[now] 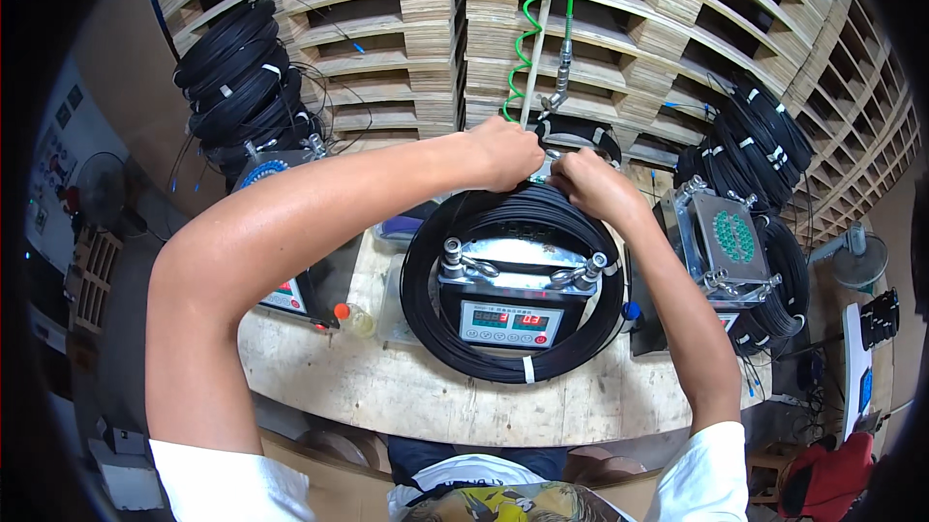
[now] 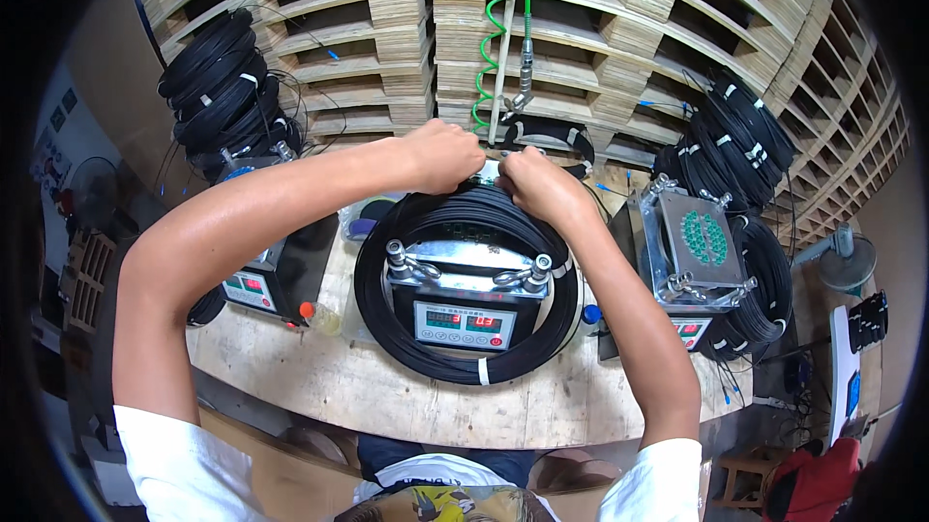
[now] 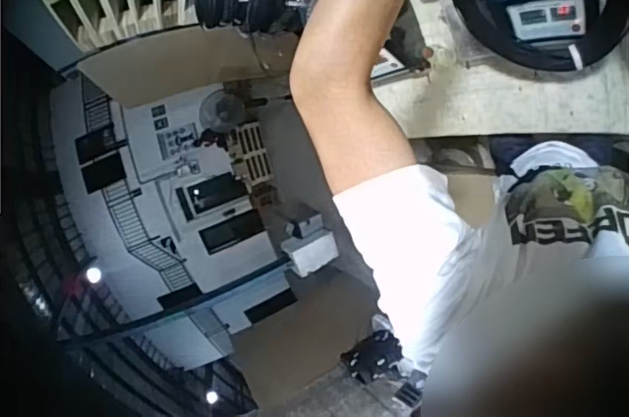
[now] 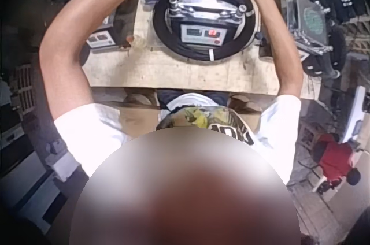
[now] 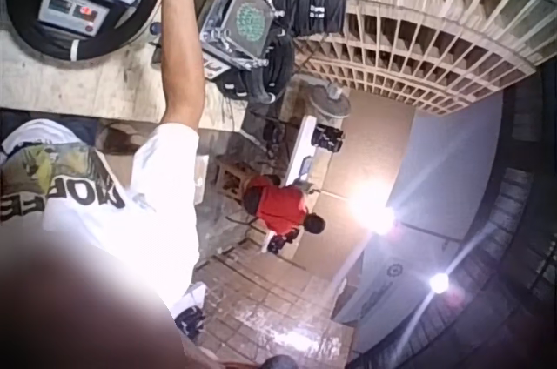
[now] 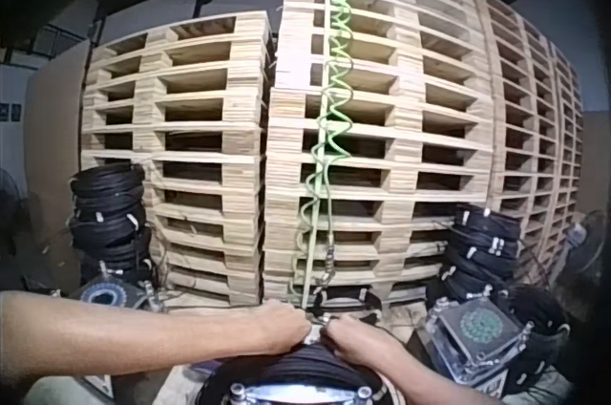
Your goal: The operator is processing a cable spool using a dedicated machine and cleaning components at a factory workstation.
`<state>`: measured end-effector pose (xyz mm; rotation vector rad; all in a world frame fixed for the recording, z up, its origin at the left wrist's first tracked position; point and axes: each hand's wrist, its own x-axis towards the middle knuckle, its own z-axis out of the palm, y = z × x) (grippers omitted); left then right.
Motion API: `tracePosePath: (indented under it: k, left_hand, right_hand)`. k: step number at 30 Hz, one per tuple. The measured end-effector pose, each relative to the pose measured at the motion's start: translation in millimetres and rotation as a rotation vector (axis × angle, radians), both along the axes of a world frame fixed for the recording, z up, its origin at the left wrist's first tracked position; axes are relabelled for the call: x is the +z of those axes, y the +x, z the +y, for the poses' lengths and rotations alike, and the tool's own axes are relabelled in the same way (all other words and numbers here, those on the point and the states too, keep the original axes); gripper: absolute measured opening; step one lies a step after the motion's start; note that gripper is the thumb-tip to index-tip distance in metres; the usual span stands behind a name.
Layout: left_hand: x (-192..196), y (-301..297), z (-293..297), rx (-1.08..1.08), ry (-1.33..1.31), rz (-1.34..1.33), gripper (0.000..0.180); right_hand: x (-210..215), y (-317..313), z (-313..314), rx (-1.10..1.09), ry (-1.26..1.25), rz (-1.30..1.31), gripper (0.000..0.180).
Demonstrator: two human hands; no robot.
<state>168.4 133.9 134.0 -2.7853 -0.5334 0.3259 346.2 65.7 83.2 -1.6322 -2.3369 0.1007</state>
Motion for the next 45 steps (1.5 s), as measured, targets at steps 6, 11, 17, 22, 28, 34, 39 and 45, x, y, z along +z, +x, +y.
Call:
tracePosePath:
  k: [6,11,17,22,28,34,39,45]
  left_hand:
    - [-13.6,18.3,1.6,0.117,-0.019,-0.022,0.021]
    - [-3.9,19.7,0.1,0.009,0.015,0.068,0.021]
    - [-0.5,-4.2,-6.0,0.048,-0.037,-0.164,0.015]
    - [60.2,-4.3,-17.8,0.009,-0.062,-0.207,0.020]
    - [10.9,-50.1,9.5,0.137,-0.326,-0.596,0.028]
    - [-44.9,-46.6,4.8,0.181,-0.718,-1.011,0.034]
    - [-50.4,-55.0,6.7,0.126,-0.701,-1.128,0.037]
    - [-7.5,-79.3,-1.6,-0.076,-0.321,-0.693,0.029]
  right_hand:
    - [9.0,-3.1,-1.7,-0.002,-0.020,-0.022,0.018]
    - [-1.5,2.0,2.5,-0.009,0.014,0.000,0.019]
    - [0.4,-5.0,1.0,-0.017,-0.012,0.021,0.015]
    - [2.0,0.2,5.2,0.001,0.028,-0.025,0.011]
    - [-1.3,-2.8,-6.5,-0.056,0.052,0.130,0.014]
    - [6.0,-10.5,-23.4,-0.108,0.114,0.240,0.024]
    - [20.5,-2.8,-26.5,-0.126,0.188,0.187,0.025]
    - [46.7,15.4,-26.9,0.079,0.101,0.205,0.027]
